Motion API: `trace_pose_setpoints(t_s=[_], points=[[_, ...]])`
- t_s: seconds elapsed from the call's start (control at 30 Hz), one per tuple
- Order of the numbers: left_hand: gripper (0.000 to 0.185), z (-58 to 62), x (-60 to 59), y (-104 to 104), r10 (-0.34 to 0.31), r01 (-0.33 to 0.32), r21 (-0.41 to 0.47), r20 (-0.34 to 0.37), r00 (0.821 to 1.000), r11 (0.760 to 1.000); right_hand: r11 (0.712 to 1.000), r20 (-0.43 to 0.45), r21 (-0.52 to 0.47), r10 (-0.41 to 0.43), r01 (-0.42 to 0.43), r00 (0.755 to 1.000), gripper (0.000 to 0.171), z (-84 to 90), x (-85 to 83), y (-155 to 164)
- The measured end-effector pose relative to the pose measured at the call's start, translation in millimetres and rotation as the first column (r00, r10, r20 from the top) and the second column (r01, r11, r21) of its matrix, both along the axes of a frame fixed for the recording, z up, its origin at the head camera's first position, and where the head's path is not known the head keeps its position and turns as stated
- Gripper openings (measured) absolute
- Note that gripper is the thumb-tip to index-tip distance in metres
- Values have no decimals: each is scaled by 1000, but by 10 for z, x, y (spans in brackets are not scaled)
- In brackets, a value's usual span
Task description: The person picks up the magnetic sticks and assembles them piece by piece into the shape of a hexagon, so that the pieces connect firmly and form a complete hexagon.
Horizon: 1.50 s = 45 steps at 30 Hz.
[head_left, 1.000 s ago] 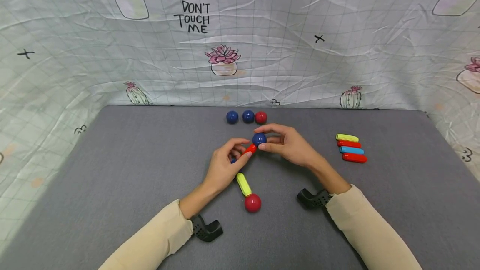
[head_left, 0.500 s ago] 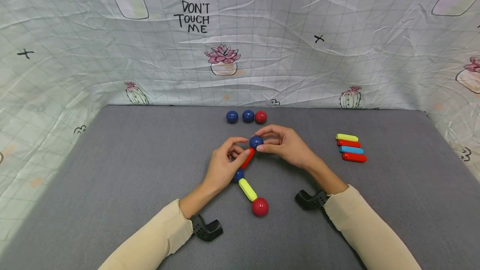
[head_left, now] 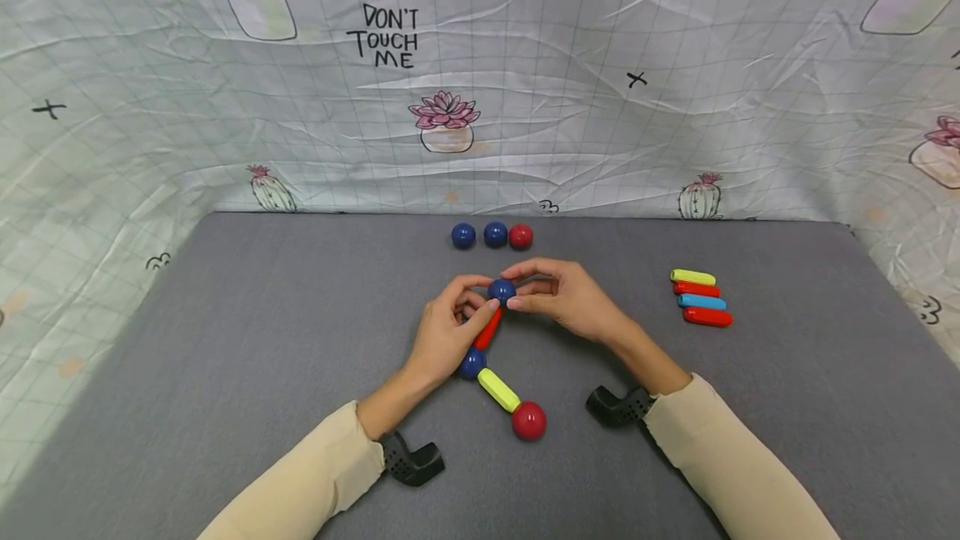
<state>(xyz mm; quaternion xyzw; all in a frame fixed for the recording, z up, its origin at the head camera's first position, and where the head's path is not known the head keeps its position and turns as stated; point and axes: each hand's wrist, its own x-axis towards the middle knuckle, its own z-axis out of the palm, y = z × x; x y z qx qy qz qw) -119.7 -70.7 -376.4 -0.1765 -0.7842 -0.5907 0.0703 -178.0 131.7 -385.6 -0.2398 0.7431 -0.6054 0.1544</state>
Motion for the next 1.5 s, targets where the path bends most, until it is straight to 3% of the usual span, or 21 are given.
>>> trace_pose_setpoints(t_s=[0.37, 0.67, 0.97, 1.23, 1.4, 1.5], points=[[29, 6, -9, -7, 0, 0, 4, 52, 999, 1000, 1000, -14, 11, 12, -12, 1000, 37, 49, -4, -3], [28, -4, -14, 0, 8, -10, 27, 69, 998, 1000, 981, -102, 182, -45, 63, 994, 31, 162, -56, 231], [29, 2, -11, 8, -3, 2, 20, 69, 998, 1000, 923, -243, 282, -196, 263, 950, 31, 254, -66, 875], [28, -35, 13, 6, -9, 9, 4, 72, 997, 1000, 870, -273, 371, -231, 324, 934, 36, 295, -17, 1264], [29, -22, 6, 22, 3, -3, 6, 68, 998, 1000, 826, -304, 407, -281, 390, 910, 35, 336, -48, 1462], [29, -3, -3, 28, 7, -8, 8, 69, 998, 1000, 785, -319, 440, -318, 437, 893, 36, 343, -63, 1609]])
